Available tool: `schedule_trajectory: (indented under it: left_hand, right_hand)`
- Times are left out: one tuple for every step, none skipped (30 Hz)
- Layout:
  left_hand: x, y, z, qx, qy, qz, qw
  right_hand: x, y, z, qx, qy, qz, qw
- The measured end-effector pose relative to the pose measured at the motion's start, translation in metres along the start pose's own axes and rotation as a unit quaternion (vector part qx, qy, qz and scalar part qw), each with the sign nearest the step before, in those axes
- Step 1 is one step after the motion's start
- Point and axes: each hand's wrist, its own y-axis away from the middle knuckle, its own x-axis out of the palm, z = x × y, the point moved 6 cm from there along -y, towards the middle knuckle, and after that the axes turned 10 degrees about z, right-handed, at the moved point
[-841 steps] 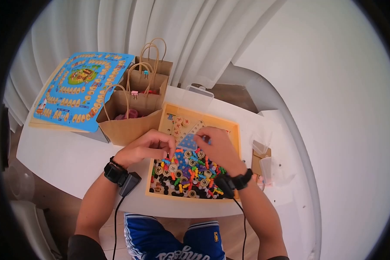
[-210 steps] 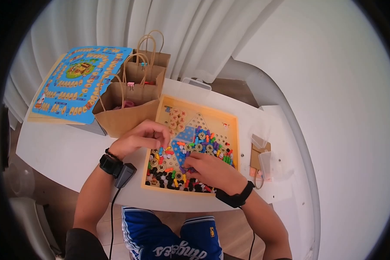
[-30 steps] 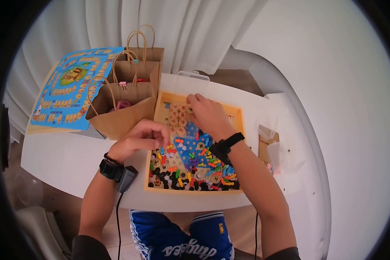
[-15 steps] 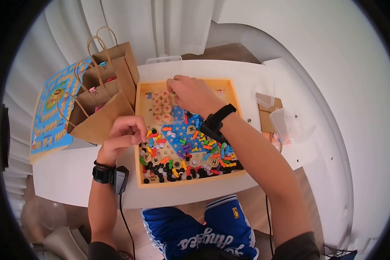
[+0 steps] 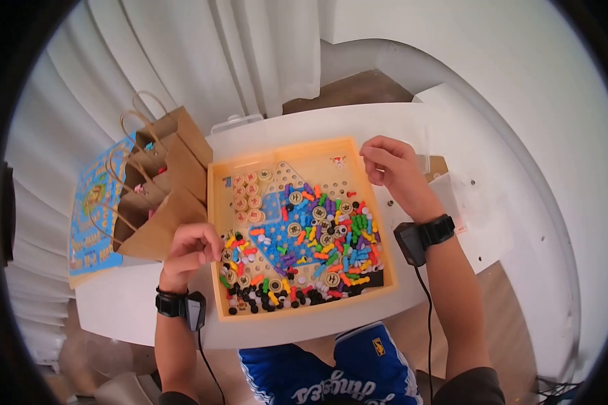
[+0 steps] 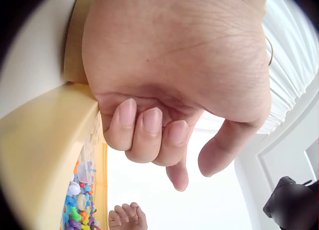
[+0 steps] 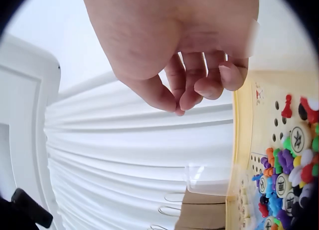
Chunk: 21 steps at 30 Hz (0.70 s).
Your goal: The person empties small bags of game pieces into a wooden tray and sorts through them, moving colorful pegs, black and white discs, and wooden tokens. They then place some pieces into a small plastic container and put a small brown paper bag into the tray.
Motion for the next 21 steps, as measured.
schedule_trajectory:
  left_hand:
    - [0.000,0.000,0.001,-0.001,0.002,0.003,1.000]
    - [0.002,-0.001,0.001,-0.013,-0.009,0.011,1.000]
    - [0.004,-0.002,0.001,-0.021,-0.017,0.006,1.000]
    - [0.004,-0.002,0.000,-0.030,-0.026,-0.001,0.999]
    - [0.003,-0.002,0.000,-0.051,-0.062,0.010,0.997]
    - [0.005,-0.005,-0.003,-0.065,-0.073,0.007,0.995]
    - [0.011,-0.009,-0.005,-0.076,-0.092,-0.006,0.993]
    - [0.017,-0.011,-0.008,-0.088,-0.112,-0.021,0.990]
    - [0.020,-0.014,-0.009,-0.105,-0.133,-0.023,0.985]
    - [0.023,-0.018,-0.013,-0.116,-0.147,-0.033,0.982]
    - [0.030,-0.024,-0.014,-0.145,-0.217,-0.011,0.965]
    - [0.037,-0.028,-0.016,-0.173,-0.284,0.013,0.943]
    - [0.044,-0.031,-0.019,-0.180,-0.294,0.009,0.939]
    - [0.051,-0.036,-0.025,-0.170,-0.416,0.019,0.893]
    - [0.058,-0.039,-0.032,-0.155,-0.530,0.032,0.833]
    - [0.060,-0.039,-0.035,-0.158,-0.537,0.035,0.828]
    - [0.064,-0.037,-0.036,-0.157,-0.612,0.056,0.773]
    - [0.068,-0.036,-0.038,-0.152,-0.682,0.076,0.711]
    - [0.071,-0.034,-0.041,-0.152,-0.687,0.079,0.706]
    - [0.073,-0.030,-0.043,-0.167,-0.693,0.084,0.696]
    - [0.075,-0.027,-0.044,-0.183,-0.699,0.088,0.685]
  right_hand:
    - [-0.009,0.004,-0.005,-0.001,-0.014,-0.014,1.000]
    - [-0.016,0.007,-0.010,-0.009,-0.028,-0.021,0.999]
    - [-0.022,0.008,-0.017,-0.015,-0.062,-0.024,0.998]
    - [-0.027,0.009,-0.023,-0.021,-0.096,-0.025,0.995]
    - [-0.032,0.010,-0.027,-0.025,-0.113,-0.027,0.993]
    - [-0.038,0.010,-0.028,-0.024,-0.087,-0.035,0.995]
    - [-0.040,0.011,-0.031,-0.020,-0.063,-0.039,0.997]
    - [-0.039,0.011,-0.036,-0.020,-0.083,-0.029,0.996]
    - [-0.042,0.010,-0.037,-0.025,-0.078,-0.038,0.996]
    - [-0.044,0.009,-0.038,-0.030,-0.071,-0.048,0.996]
    - [-0.044,0.008,-0.038,-0.028,-0.075,-0.034,0.996]
    - [-0.042,0.006,-0.037,-0.034,-0.086,-0.026,0.995]
    - [-0.040,0.006,-0.037,-0.028,-0.071,-0.022,0.997]
    - [-0.040,0.008,-0.037,-0.023,-0.056,-0.020,0.998]
    - [-0.039,0.009,-0.036,-0.029,-0.065,-0.020,0.997]
    - [-0.038,0.010,-0.034,-0.032,-0.059,-0.017,0.998]
    - [-0.038,0.012,-0.031,-0.035,-0.051,-0.014,0.998]
    - [-0.039,0.013,-0.031,-0.042,-0.056,-0.015,0.997]
    - [-0.039,0.012,-0.033,-0.040,-0.046,-0.010,0.998]
    - [-0.039,0.011,-0.034,-0.038,-0.035,-0.005,0.999]
    - [-0.039,0.011,-0.033,-0.044,-0.039,-0.005,0.998]
